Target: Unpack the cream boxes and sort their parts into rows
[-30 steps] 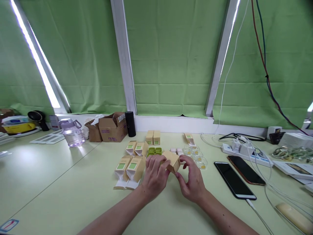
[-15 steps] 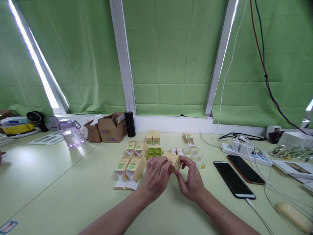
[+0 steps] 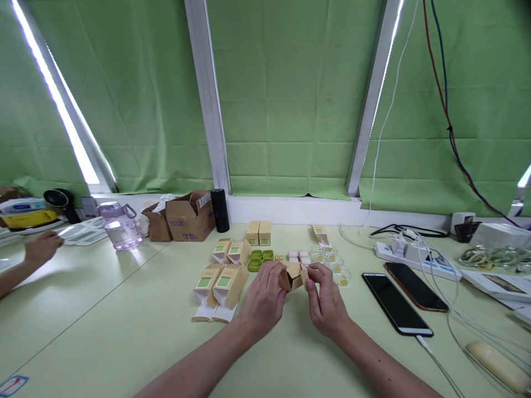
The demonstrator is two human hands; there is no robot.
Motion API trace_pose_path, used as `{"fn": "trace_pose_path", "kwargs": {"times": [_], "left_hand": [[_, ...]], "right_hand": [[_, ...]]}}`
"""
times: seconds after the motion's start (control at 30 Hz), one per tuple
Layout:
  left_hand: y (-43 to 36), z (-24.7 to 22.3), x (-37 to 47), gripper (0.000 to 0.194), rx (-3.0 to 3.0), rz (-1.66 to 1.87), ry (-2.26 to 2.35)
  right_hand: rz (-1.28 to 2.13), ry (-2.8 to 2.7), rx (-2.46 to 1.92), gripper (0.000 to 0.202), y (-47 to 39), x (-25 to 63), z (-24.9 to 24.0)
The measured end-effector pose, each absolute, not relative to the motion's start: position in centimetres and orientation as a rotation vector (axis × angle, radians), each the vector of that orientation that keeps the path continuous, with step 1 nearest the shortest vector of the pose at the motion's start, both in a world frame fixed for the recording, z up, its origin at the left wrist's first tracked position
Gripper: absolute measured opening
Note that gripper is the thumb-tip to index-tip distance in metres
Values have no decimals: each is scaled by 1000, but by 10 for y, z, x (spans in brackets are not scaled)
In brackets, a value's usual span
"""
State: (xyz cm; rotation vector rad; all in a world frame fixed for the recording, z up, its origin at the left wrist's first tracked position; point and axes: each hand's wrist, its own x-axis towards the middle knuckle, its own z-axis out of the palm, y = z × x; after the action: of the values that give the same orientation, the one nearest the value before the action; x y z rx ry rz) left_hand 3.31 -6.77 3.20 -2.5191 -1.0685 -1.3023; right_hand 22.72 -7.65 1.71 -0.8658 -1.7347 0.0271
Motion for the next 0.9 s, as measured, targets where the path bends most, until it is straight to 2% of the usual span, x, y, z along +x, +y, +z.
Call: {"fn": "trace_pose_path", "kwargs": {"times": [0.2, 0.47, 0.9], "left_hand": [[-67, 30, 32, 55, -2611, -1315, -1113], [-69, 32, 32, 46, -2655, -1226, -1188], [-67, 29, 31, 72, -2657, -1212, -1208]], "right_hand": [[113, -1699, -895, 33, -73, 231, 17], [-237, -1676, -715, 40, -68, 238, 26], [-262, -1788, -671, 54, -62, 244, 11]]}}
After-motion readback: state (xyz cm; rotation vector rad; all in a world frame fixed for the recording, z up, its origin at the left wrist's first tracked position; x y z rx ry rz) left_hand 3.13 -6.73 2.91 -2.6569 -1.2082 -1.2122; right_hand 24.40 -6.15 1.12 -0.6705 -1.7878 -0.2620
